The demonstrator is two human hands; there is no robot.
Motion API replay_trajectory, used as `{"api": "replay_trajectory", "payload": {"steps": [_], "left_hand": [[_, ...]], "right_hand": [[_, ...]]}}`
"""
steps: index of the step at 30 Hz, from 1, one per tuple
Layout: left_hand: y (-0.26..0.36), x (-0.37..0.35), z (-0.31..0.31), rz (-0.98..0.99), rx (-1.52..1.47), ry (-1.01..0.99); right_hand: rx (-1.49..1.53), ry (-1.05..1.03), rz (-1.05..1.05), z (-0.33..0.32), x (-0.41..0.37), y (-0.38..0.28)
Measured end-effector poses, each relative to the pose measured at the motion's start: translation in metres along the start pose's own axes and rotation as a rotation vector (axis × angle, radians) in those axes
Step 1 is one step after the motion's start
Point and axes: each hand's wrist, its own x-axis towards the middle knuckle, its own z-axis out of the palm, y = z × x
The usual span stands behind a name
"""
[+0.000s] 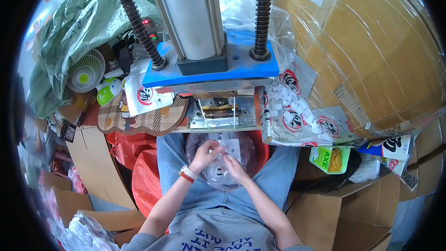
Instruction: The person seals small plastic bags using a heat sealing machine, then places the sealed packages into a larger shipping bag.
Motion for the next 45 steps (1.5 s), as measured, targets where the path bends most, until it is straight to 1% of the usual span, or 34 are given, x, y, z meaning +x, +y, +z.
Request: {"api": "replay_trajectory", "payload": {"steps": [1, 2, 4, 5, 7, 8, 10, 11, 12, 13, 14, 15, 16, 17, 18, 19, 20, 22, 24, 25, 27, 29, 30, 31, 32, 34, 36, 37, 39, 40, 41, 43, 44, 45], "left_hand": [[0.007, -0.005, -0.005, -0.066, -0.081, -0.092], [0.004, -0.007, -0.010, -0.070, -0.079, -0.097], [-0.003, -0.011, -0.015, -0.018, 0.376, -0.265], [-0.005, -0.014, -0.013, -0.017, 0.376, -0.268], [0.001, -0.023, -0.006, 0.232, 0.336, -0.063], [0.005, -0.024, -0.002, 0.232, 0.335, -0.065], [0.019, -0.031, 0.009, 0.646, 0.369, 0.017], [0.017, -0.033, 0.008, 0.593, 0.346, 0.036], [0.015, -0.034, 0.007, 0.540, 0.322, 0.056], [-0.010, -0.023, -0.005, 0.358, 0.468, -0.185], [-0.030, -0.015, -0.015, 0.165, 0.603, -0.424], [-0.036, -0.008, -0.021, 0.219, 0.804, -0.527], [-0.034, -0.006, -0.024, 0.216, 0.802, -0.521], [-0.031, -0.003, -0.025, -0.072, 0.517, -0.589], [-0.026, 0.003, -0.026, -0.347, 0.224, -0.640], [-0.012, 0.003, -0.027, -0.372, -0.004, -0.664], [-0.007, 0.005, -0.024, -0.365, -0.004, -0.661], [-0.003, 0.006, -0.011, -0.600, -0.433, -0.419], [-0.033, 0.018, -0.001, -0.598, -0.503, -0.389], [-0.040, 0.021, 0.005, -0.584, -0.640, -0.307], [-0.052, 0.023, 0.016, -0.572, -0.780, -0.228], [-0.060, 0.026, 0.025, -0.497, -0.653, -0.069], [-0.069, 0.031, 0.030, -0.494, -0.661, -0.065], [-0.078, 0.038, 0.034, -0.322, -0.179, 0.052], [-0.088, 0.040, 0.034, -0.146, 0.304, 0.166], [-0.080, 0.046, 0.022, -0.155, 0.394, 0.208], [-0.066, 0.048, 0.018, -0.140, 0.574, 0.204], [-0.059, 0.044, 0.018, -0.138, 0.568, 0.209], [-0.041, 0.036, 0.016, 0.134, 0.556, 0.222], [-0.023, 0.029, 0.011, 0.275, 0.521, 0.209], [-0.013, 0.022, 0.009, 0.274, 0.524, 0.204], [0.000, 0.011, 0.004, 0.502, 0.535, 0.142], [0.003, 0.007, 0.002, 0.482, 0.522, 0.140], [0.000, 0.006, 0.000, 0.480, 0.523, 0.146]], "right_hand": [[0.005, 0.062, -0.125, 0.003, -0.001, -0.004], [0.009, 0.067, -0.123, 0.004, -0.003, -0.006], [-0.350, 0.129, -0.328, 0.004, -0.003, -0.009], [-0.350, 0.133, -0.329, 0.003, -0.004, -0.012], [-0.389, 0.066, -0.243, -0.005, -0.007, -0.020], [-0.389, 0.069, -0.242, -0.013, -0.007, -0.021], [-0.117, 0.029, -0.029, -0.030, -0.007, -0.028], [0.013, 0.128, 0.064, -0.034, -0.008, -0.036], [-0.076, 0.016, -0.005, -0.044, -0.007, -0.038], [-0.165, -0.099, -0.075, -0.052, -0.005, -0.041], [-0.441, -0.264, -0.154, -0.049, -0.010, -0.051], [-0.677, -0.385, -0.208, -0.048, -0.012, -0.056], [-0.912, -0.502, -0.261, -0.041, -0.016, -0.068], [-1.184, -0.429, -0.238, -0.034, -0.022, -0.079], [-1.189, -0.427, -0.242, -0.033, -0.018, -0.076], [-1.402, -0.221, -0.560, -0.032, -0.015, -0.070], [-1.586, 0.004, -0.885, -0.032, -0.012, -0.063], [-1.559, 0.031, -0.938, -0.023, -0.010, -0.058], [-1.541, 0.111, -0.925, -0.018, -0.006, -0.051], [-1.542, 0.106, -0.927, -0.018, -0.004, -0.051], [-1.666, 0.198, -0.968, -0.018, -0.005, -0.050], [-1.702, 0.240, -0.962, -0.016, -0.007, -0.048], [-1.730, 0.286, -0.961, -0.015, -0.007, -0.048], [-1.733, 0.276, -0.966, -0.016, -0.009, -0.048], [-1.685, 0.296, -1.004, -0.016, -0.011, -0.046], [-1.639, 0.298, -1.058, -0.019, -0.011, -0.041], [-1.392, 0.266, -0.899, -0.027, -0.008, -0.033], [-1.397, 0.262, -0.903, -0.024, -0.006, -0.036], [-0.377, 0.318, -0.283, -0.016, -0.001, -0.039], [-0.038, 0.265, -0.175, -0.021, 0.007, -0.033], [-0.033, 0.269, -0.174, -0.023, 0.016, -0.025], [0.116, 0.215, -0.082, -0.020, 0.031, -0.018], [0.116, 0.208, -0.080, -0.019, 0.034, -0.015], [-0.060, 0.141, -0.098, -0.016, 0.036, -0.014]]}}
